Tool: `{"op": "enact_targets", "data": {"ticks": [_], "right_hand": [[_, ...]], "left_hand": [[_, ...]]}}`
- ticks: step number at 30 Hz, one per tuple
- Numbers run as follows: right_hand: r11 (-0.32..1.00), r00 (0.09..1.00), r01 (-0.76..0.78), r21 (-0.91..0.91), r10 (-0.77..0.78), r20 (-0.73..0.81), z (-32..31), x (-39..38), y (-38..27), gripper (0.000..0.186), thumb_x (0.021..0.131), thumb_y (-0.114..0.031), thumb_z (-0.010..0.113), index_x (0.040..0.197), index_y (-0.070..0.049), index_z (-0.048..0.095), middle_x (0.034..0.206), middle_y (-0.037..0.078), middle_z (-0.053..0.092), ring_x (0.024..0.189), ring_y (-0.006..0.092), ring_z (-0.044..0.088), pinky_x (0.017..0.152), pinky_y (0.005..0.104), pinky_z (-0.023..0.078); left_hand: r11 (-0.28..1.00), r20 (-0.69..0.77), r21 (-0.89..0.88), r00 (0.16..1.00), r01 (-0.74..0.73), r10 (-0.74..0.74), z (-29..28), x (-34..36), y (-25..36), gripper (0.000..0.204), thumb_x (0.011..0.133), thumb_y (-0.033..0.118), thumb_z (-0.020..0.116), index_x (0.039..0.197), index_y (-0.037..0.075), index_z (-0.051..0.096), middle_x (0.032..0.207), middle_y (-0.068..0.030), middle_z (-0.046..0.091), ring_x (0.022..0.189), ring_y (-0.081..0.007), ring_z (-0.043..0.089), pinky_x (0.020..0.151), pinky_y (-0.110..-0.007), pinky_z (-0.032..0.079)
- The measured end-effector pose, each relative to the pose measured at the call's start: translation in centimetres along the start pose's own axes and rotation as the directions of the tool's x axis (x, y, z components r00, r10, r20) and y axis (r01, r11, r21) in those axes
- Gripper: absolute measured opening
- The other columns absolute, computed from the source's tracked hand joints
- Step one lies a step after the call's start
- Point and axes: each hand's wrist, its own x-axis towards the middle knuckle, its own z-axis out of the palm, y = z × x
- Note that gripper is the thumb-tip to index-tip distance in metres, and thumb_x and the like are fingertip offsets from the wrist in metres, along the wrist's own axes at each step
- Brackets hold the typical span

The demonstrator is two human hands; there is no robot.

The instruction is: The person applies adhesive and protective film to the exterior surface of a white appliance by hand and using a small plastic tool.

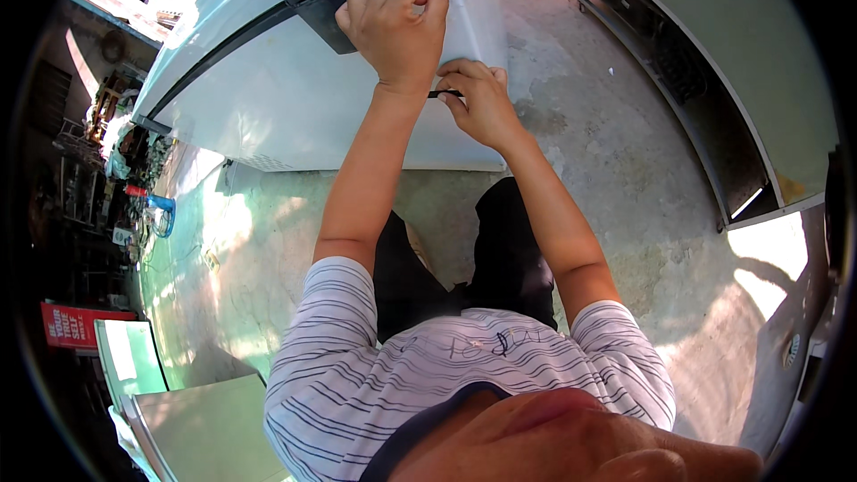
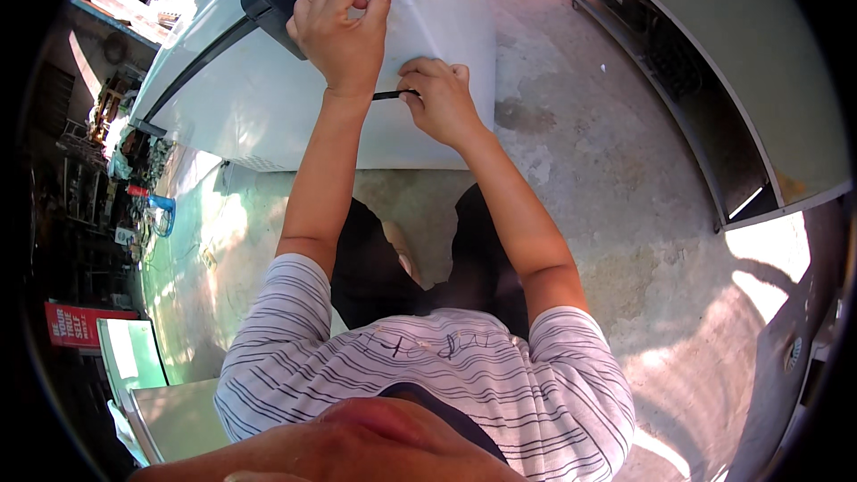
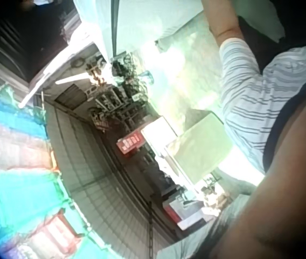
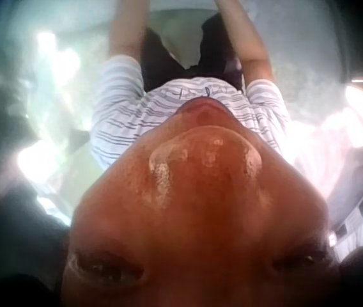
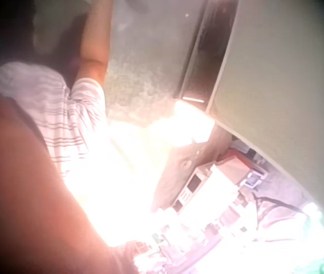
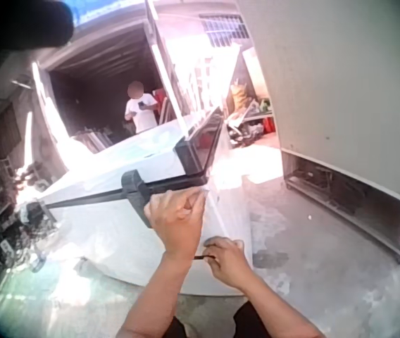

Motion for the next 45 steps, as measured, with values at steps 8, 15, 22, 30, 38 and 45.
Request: {"op": "enact_targets", "data": {"ticks": [8, 15, 22, 30, 38, 45], "right_hand": [[1.0, 0.999, -0.005, -0.016, 0.004, -0.049, 0.4, -0.2, 0.2, 0.01, 0.076, -0.003, 0.066, 0.083, -0.01, 0.067, 0.104, -0.001, 0.062, 0.1, 0.0186, 0.055, 0.084, 0.0379, 0.031], [0.995, 0.994, -0.089, -0.05, 0.092, 0.056, 0.8, 0.2, 0.1, 0.021, 0.075, -0.005, 0.067, 0.096, -0.009, 0.066, 0.104, 0.003, 0.061, 0.099, 0.0213, 0.055, 0.084, 0.038, 0.031], [0.997, 0.999, 0.019, -0.074, -0.022, -0.04, 0.3, -0.1, 0.2, 0.013, 0.074, -0.003, 0.068, 0.086, -0.008, 0.066, 0.101, 0.0, 0.064, 0.096, 0.0197, 0.056, 0.083, 0.0374, 0.031], [0.998, 0.999, 0.025, -0.049, -0.026, -0.025, 0.7, 0.1, 0.1, 0.009, 0.075, -0.004, 0.068, 0.082, -0.009, 0.066, 0.101, -0.001, 0.064, 0.094, 0.0194, 0.056, 0.083, 0.0374, 0.031], [0.997, 1.0, 0.019, -0.076, -0.021, -0.019, 0.5, 0.1, 0.1, 0.009, 0.076, -0.004, 0.068, 0.082, -0.01, 0.067, 0.1, -0.003, 0.064, 0.092, 0.0188, 0.057, 0.085, 0.0366, 0.031], [0.995, 1.0, 0.025, -0.094, -0.026, -0.002, 0.6, 0.1, 0.1, 0.009, 0.076, -0.004, 0.067, 0.083, -0.01, 0.067, 0.101, -0.003, 0.064, 0.093, 0.0185, 0.056, 0.086, 0.0369, 0.031]], "left_hand": [[0.954, -0.057, -0.05, 0.952, 0.297, -0.299, 1.1, -1.0, 2.2, 0.007, 0.072, 0.026, 0.077, 0.076, 0.021, 0.074, 0.06, 0.0094, 0.048, 0.072, -0.016, 0.048, 0.077, -0.033, 0.033], [0.907, 0.096, -0.294, 0.954, 0.3, -0.285, 2.1, -1.2, 4.4, 0.015, 0.074, 0.026, 0.076, 0.071, 0.012, 0.07, 0.06, 0.0058, 0.051, 0.071, -0.0162, 0.049, 0.073, -0.032, 0.038], [0.692, 0.216, -0.278, 0.745, 0.667, -0.631, -2.5, -1.2, 3.5, 0.046, 0.079, 0.046, 0.075, 0.066, 0.004, 0.06, 0.052, 0.002, 0.051, 0.047, -0.0116, 0.047, 0.05, -0.029, 0.04], [0.749, 0.3, -0.157, 0.753, 0.644, -0.585, -2.0, -0.3, -0.5, 0.045, 0.083, 0.044, 0.071, 0.072, 0.001, 0.064, 0.053, -0.0002, 0.054, 0.048, -0.0082, 0.045, 0.049, -0.026, 0.039], [0.675, 0.384, -0.227, 0.701, 0.702, -0.601, -3.1, -1.2, -0.9, 0.032, 0.087, 0.027, 0.063, 0.067, 0.002, 0.059, 0.051, 0.003, 0.045, 0.051, -0.0059, 0.037, 0.048, -0.026, 0.033], [0.574, 0.433, -0.238, 0.615, 0.783, -0.659, -5.2, -4.0, -0.7, 0.031, 0.087, 0.023, 0.064, 0.064, 0.003, 0.056, 0.05, 0.004, 0.043, 0.051, -0.0039, 0.034, 0.048, -0.024, 0.032]]}}
